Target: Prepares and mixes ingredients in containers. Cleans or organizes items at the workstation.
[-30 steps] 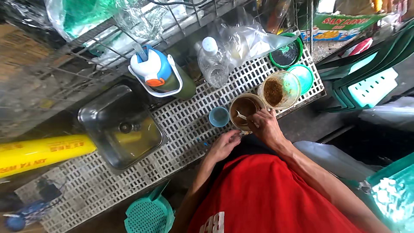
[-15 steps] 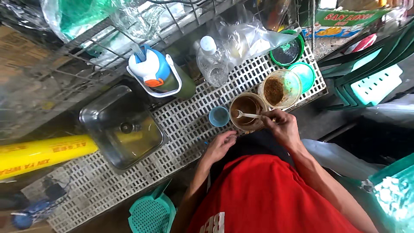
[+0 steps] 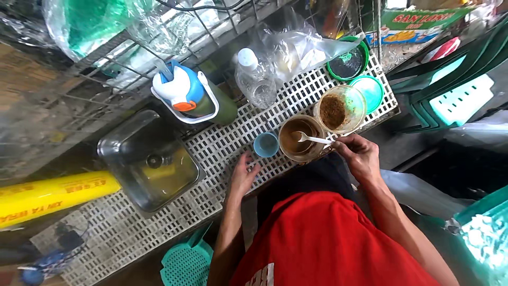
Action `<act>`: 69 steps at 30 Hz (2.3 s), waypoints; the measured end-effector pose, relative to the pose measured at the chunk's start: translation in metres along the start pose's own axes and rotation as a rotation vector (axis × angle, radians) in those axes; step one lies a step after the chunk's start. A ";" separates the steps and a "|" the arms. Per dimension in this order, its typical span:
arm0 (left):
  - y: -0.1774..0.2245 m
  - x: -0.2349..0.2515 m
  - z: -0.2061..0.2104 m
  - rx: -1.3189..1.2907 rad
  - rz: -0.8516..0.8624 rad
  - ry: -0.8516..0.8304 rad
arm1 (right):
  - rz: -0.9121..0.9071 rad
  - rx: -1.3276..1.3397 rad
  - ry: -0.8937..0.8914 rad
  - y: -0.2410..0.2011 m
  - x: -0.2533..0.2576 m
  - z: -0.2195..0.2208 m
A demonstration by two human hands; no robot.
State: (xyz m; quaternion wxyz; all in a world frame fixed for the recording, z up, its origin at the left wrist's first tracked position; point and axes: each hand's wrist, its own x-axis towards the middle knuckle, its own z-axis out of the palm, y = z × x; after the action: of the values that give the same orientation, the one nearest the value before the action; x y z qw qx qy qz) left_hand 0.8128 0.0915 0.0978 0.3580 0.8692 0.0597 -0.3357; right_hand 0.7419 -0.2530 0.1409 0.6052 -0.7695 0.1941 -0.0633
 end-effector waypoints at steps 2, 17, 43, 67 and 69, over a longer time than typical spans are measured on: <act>-0.001 0.006 0.003 -0.014 0.016 0.065 | 0.007 0.029 0.011 0.003 -0.001 -0.002; 0.010 0.046 0.060 -0.446 0.571 0.333 | -0.096 0.139 -0.075 -0.028 0.003 0.001; 0.018 0.012 0.047 -0.339 0.539 0.454 | -0.901 -0.411 -0.271 -0.023 0.011 0.070; 0.009 0.026 0.051 -0.326 0.487 0.423 | -0.118 0.164 0.186 -0.023 0.009 -0.035; 0.008 0.027 0.051 -0.325 0.498 0.417 | -0.166 0.061 0.093 -0.027 0.005 -0.023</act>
State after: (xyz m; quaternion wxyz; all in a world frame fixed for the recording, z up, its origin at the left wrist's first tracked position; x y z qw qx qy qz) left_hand 0.8085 0.0478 0.0588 0.5424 0.8387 -0.0296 -0.0399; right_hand 0.7449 -0.2706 0.1719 0.6113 -0.7604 0.1553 -0.1546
